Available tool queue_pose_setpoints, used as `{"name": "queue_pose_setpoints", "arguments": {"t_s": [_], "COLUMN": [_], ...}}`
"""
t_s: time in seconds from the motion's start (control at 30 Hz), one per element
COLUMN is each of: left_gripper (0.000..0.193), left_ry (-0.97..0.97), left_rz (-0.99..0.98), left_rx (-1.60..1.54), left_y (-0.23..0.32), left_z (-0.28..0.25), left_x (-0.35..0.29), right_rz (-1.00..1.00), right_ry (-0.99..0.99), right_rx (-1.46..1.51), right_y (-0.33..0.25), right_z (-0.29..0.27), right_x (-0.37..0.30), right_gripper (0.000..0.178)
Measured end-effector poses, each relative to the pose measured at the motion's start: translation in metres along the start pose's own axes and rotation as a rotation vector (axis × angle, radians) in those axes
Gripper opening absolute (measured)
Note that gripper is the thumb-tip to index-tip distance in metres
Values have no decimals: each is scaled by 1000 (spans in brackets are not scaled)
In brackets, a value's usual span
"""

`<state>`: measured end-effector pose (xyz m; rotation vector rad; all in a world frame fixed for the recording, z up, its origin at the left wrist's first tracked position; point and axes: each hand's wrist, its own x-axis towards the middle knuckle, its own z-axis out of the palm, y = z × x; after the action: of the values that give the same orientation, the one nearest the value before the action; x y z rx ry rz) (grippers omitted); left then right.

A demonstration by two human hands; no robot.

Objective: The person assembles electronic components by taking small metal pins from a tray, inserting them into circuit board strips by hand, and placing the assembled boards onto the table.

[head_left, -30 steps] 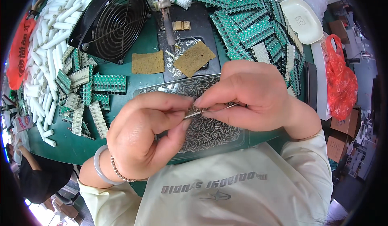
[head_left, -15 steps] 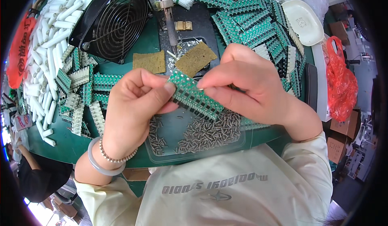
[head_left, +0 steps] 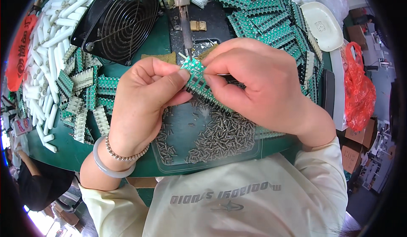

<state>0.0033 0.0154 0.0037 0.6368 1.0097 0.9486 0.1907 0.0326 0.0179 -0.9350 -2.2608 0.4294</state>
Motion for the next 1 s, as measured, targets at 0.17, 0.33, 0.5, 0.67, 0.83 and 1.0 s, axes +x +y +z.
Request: {"name": "queue_pose_setpoints", "arguments": {"t_s": [0.17,0.33,0.5,0.67,0.83,1.0], "left_gripper": [7,5,5,6,5,6], "left_ry": [12,-7,-48,-62,-34,-39], "left_rz": [7,-29,-44,-43,-29,-24], "left_rx": [32,53,34,18,38,35], "left_y": [6,9,13,16,18,18], "left_z": [2,-1,-2,-2,0,-1], "left_x": [1,5,7,7,6,6], "right_rz": [17,-6,6,-6,4,6], "right_ry": [-13,9,-3,-14,-12,-24], "right_rx": [16,3,8,16,18,31], "right_y": [1,2,2,3,2,2], "right_z": [-3,-3,-5,-7,-8,-8], "right_x": [3,7,9,11,12,13], "right_gripper": [15,14,13,12,11,10]}}
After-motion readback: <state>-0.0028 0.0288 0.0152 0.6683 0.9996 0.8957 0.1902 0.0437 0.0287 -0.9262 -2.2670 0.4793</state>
